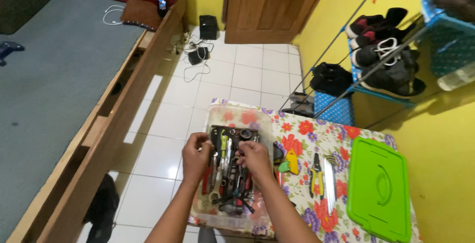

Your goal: The person opens a green-lidded plastic toolbox on a floral tablecloth, then removes various tools one by one and places them on the table. They handle Allen keys, pliers, screwdrivers, and other hand tools, arranging them in small groups on the table surface.

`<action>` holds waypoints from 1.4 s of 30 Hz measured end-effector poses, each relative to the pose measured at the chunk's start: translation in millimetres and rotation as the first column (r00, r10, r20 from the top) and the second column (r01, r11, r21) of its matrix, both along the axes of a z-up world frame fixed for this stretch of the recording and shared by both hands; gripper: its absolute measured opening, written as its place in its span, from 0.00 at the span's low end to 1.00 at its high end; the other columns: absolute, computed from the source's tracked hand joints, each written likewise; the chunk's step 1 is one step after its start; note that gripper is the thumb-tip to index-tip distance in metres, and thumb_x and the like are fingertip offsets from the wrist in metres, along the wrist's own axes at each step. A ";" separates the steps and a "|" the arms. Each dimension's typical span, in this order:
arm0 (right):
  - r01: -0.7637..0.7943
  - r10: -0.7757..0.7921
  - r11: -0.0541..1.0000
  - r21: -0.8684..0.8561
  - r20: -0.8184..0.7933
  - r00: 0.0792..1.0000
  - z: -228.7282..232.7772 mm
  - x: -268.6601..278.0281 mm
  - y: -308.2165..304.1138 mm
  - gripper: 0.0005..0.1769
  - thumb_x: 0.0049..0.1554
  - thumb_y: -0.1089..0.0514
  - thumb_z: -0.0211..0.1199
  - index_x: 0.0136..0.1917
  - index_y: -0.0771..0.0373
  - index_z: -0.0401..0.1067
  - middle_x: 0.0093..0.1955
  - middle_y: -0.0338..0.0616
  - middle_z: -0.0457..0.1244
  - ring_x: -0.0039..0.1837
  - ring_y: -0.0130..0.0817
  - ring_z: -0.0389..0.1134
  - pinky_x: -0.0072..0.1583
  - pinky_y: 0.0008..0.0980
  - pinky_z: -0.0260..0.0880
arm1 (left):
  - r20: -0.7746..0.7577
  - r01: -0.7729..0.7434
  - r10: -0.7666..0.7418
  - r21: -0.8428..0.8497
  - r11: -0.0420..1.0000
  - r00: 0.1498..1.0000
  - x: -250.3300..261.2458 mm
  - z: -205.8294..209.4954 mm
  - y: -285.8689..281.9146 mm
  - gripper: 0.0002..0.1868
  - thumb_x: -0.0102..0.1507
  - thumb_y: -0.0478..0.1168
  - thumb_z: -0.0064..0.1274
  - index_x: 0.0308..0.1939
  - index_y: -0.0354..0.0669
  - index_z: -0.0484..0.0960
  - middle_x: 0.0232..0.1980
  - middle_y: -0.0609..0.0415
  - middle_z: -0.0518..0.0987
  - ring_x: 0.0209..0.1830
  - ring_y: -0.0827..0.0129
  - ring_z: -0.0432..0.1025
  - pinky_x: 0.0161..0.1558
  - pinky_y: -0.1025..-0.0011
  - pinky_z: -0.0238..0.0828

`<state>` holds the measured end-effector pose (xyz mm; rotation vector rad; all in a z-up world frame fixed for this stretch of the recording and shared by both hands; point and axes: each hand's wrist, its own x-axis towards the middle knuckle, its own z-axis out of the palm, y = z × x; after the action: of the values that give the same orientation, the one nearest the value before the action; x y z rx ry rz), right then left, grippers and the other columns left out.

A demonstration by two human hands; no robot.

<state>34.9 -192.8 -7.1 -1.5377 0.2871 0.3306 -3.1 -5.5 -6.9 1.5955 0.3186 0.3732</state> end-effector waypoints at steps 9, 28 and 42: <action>0.074 -0.060 0.906 0.417 -0.046 0.997 37.0 -29.6 -121.8 0.11 0.61 0.54 0.61 0.52 0.63 0.73 0.42 0.41 0.69 0.38 0.26 0.66 0.40 0.26 0.66 | -0.033 -0.013 0.024 0.314 0.949 0.999 -3.6 9.3 -20.3 0.11 0.62 0.38 0.55 0.45 0.34 0.82 0.42 0.50 0.84 0.43 0.65 0.79 0.49 0.68 0.75; 0.112 -0.150 0.896 0.429 0.058 0.987 33.3 -97.7 -321.3 0.12 0.60 0.65 0.57 0.58 0.62 0.63 0.51 0.50 0.67 0.41 0.32 0.66 0.40 0.31 0.66 | 0.040 0.202 -0.207 0.095 0.975 0.978 -11.8 11.4 -218.7 0.11 0.64 0.37 0.54 0.47 0.34 0.81 0.41 0.51 0.83 0.42 0.70 0.77 0.47 0.71 0.73; 0.305 -0.291 0.947 0.098 -0.133 0.947 -62.5 -78.7 -378.7 0.16 0.66 0.55 0.50 0.55 0.66 0.73 0.35 0.35 0.57 0.35 0.25 0.57 0.40 0.28 0.61 | -0.032 0.236 -0.241 0.366 0.900 0.970 -12.7 -1.7 -233.3 0.13 0.61 0.39 0.57 0.47 0.35 0.81 0.43 0.45 0.85 0.42 0.60 0.81 0.47 0.65 0.77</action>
<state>-43.8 -571.5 -69.6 -1.3379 0.5766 0.1937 -15.8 -238.8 -8.7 1.9750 0.0372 0.2627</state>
